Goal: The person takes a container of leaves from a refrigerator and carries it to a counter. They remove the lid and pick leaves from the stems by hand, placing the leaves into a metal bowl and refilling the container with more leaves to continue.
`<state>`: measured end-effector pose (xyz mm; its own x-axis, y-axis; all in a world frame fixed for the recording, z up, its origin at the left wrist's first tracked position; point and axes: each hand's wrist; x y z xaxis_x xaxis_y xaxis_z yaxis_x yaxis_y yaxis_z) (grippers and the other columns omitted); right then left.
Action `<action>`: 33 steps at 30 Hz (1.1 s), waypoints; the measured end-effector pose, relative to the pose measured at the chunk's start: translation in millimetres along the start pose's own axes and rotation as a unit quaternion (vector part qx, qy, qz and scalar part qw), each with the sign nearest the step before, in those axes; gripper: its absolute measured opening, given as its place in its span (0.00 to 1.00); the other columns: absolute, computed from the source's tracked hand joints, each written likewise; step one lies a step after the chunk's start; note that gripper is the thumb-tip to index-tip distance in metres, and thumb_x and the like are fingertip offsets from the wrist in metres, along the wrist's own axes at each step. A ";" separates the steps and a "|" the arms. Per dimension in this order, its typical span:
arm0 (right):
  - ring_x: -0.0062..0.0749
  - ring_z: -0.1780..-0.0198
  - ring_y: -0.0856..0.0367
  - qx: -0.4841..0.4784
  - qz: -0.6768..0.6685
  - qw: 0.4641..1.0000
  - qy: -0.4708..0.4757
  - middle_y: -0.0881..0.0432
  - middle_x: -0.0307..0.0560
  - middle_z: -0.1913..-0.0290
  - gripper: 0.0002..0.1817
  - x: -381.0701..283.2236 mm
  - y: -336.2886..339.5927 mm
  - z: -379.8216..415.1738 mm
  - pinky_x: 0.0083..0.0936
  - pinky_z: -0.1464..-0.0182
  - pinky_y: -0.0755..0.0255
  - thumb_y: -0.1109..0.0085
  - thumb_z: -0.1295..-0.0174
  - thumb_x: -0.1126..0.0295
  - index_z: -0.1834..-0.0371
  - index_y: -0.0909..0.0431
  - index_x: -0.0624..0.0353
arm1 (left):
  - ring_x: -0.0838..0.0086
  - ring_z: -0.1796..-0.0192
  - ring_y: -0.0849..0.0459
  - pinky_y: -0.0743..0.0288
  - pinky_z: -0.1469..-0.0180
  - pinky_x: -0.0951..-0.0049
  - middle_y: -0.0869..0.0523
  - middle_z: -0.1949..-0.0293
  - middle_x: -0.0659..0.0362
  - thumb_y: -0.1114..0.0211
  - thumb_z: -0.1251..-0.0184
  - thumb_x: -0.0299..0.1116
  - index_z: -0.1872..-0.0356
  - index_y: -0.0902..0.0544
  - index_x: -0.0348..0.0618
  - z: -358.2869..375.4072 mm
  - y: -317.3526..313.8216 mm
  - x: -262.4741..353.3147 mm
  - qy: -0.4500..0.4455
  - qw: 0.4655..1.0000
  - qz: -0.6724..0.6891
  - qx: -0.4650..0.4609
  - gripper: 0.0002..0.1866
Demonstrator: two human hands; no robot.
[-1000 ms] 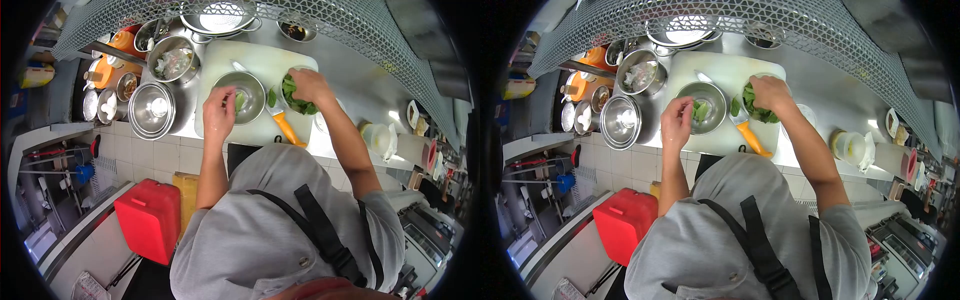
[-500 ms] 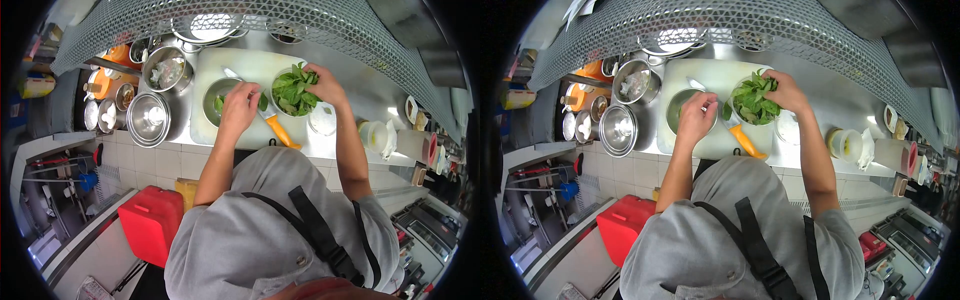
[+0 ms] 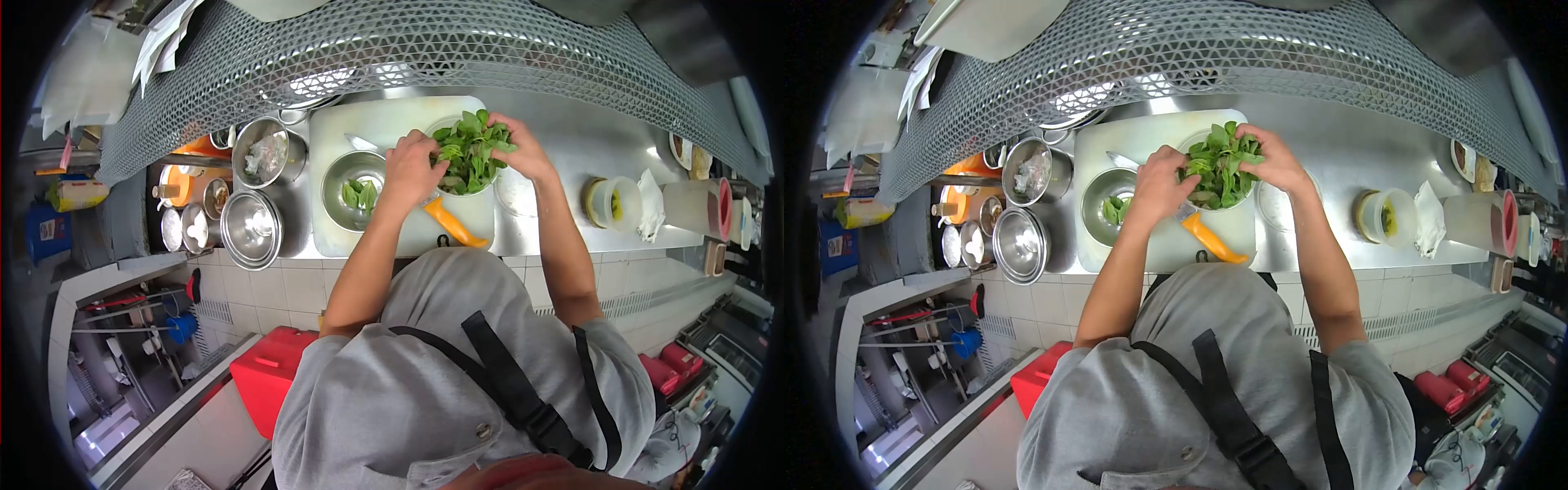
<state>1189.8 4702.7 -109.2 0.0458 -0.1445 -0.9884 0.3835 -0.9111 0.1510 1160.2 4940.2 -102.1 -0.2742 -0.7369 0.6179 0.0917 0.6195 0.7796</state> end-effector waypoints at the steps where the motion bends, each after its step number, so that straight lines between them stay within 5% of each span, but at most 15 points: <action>1: 0.20 0.60 0.28 -0.002 0.009 1.000 -0.002 0.24 0.35 0.65 0.17 -3.0 0.3 0.1 0.22 0.55 0.30 0.38 0.53 0.81 0.59 0.27 0.60 | 0.58 0.56 0.17 0.23 0.53 0.60 0.16 0.60 0.52 0.25 0.49 0.36 0.63 0.16 0.37 -0.7 6.5 -0.3 -0.002 1.000 -0.004 -0.004 0.15; 3: 0.20 0.60 0.28 -0.003 0.015 1.000 -0.004 0.24 0.35 0.65 0.16 -8.1 -0.7 -0.2 0.23 0.55 0.30 0.38 0.53 0.80 0.59 0.27 0.60 | 0.64 0.62 0.15 0.21 0.56 0.65 0.14 0.66 0.54 0.28 0.47 0.30 0.64 0.17 0.36 -2.1 21.1 0.2 0.073 0.988 0.115 -0.072 0.12; 9: 0.36 0.57 0.19 -0.025 0.164 0.986 -0.029 0.16 0.47 0.57 0.20 -21.9 -9.2 -5.5 0.30 0.51 0.26 0.36 0.52 0.81 0.53 0.24 0.62 | 0.67 0.68 0.14 0.21 0.61 0.70 0.13 0.70 0.52 0.36 0.46 0.17 0.63 0.18 0.35 12.4 40.0 7.6 0.115 0.972 0.206 -0.020 0.09; 14: 0.51 0.38 0.25 -0.071 0.392 0.916 0.038 0.23 0.52 0.38 0.27 -29.5 -26.9 -3.1 0.38 0.36 0.30 0.33 0.53 0.77 0.45 0.23 0.61 | 0.70 0.67 0.15 0.21 0.61 0.72 0.13 0.70 0.54 0.37 0.44 0.17 0.62 0.18 0.34 15.1 43.0 8.5 0.116 0.961 0.251 -0.003 0.08; 16: 0.50 0.36 0.27 -0.079 0.409 0.908 0.048 0.27 0.51 0.34 0.29 -38.1 -31.8 -2.3 0.38 0.34 0.32 0.32 0.53 0.75 0.42 0.23 0.60 | 0.71 0.67 0.15 0.21 0.61 0.72 0.13 0.69 0.54 0.37 0.44 0.17 0.62 0.18 0.34 12.7 38.6 4.4 0.099 0.958 0.270 0.002 0.08; 18: 0.50 0.33 0.30 -0.087 0.428 0.898 0.057 0.30 0.49 0.30 0.31 -48.7 -30.7 1.7 0.39 0.32 0.34 0.30 0.53 0.73 0.40 0.24 0.59 | 0.81 0.67 0.19 0.25 0.63 0.80 0.15 0.67 0.62 0.38 0.38 0.21 0.59 0.19 0.34 8.5 32.3 -1.3 0.076 0.960 0.267 -0.040 0.07; 20: 0.51 0.32 0.31 -0.061 0.432 0.896 0.086 0.33 0.49 0.29 0.34 -60.6 -28.9 8.3 0.39 0.32 0.33 0.28 0.54 0.71 0.38 0.24 0.55 | 0.76 0.67 0.17 0.23 0.62 0.76 0.13 0.67 0.57 0.37 0.41 0.22 0.60 0.18 0.34 5.4 28.4 -0.5 0.096 0.960 0.260 -0.051 0.08; 27: 0.45 0.41 0.24 -0.035 0.319 0.940 0.117 0.24 0.45 0.39 0.23 -82.8 -46.2 13.3 0.36 0.42 0.27 0.28 0.51 0.69 0.49 0.19 0.56 | 0.70 0.66 0.14 0.21 0.61 0.71 0.12 0.67 0.52 0.33 0.42 0.27 0.60 0.17 0.34 -5.3 19.7 3.5 0.110 0.950 0.283 -0.070 0.10; 30: 0.38 0.57 0.19 0.029 0.311 0.936 0.163 0.19 0.44 0.59 0.08 -64.5 -48.0 7.7 0.35 0.56 0.24 0.32 0.46 0.70 0.66 0.20 0.60 | 0.71 0.66 0.14 0.21 0.61 0.72 0.12 0.68 0.52 0.32 0.41 0.27 0.60 0.18 0.33 -4.0 22.0 -0.9 0.116 0.953 0.271 -0.071 0.10; 31: 0.38 0.57 0.19 0.026 0.310 0.936 0.164 0.19 0.44 0.59 0.08 -66.8 -46.4 7.8 0.35 0.56 0.24 0.32 0.46 0.70 0.66 0.20 0.60 | 0.71 0.66 0.14 0.21 0.61 0.72 0.12 0.68 0.52 0.32 0.41 0.27 0.60 0.18 0.33 -1.9 26.3 -2.6 0.118 0.953 0.271 -0.070 0.10; 33: 0.38 0.62 0.18 0.032 0.227 0.971 0.071 0.19 0.46 0.64 0.09 -74.2 -38.6 11.4 0.33 0.60 0.24 0.32 0.45 0.70 0.66 0.20 0.62 | 0.72 0.66 0.14 0.21 0.60 0.73 0.12 0.68 0.52 0.31 0.41 0.26 0.60 0.18 0.33 8.3 37.4 -6.5 0.133 0.951 0.275 -0.049 0.10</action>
<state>1161.0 4744.2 -41.5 0.3255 -0.4854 -0.8115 0.2369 -0.7890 0.5669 1157.4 4970.4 -77.9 0.0917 -0.3585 0.9290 0.2443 0.9125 0.3280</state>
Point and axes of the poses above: each hand's wrist, its own z-axis away from the middle knuckle, its own y-axis out of the back of the hand, x = y × z
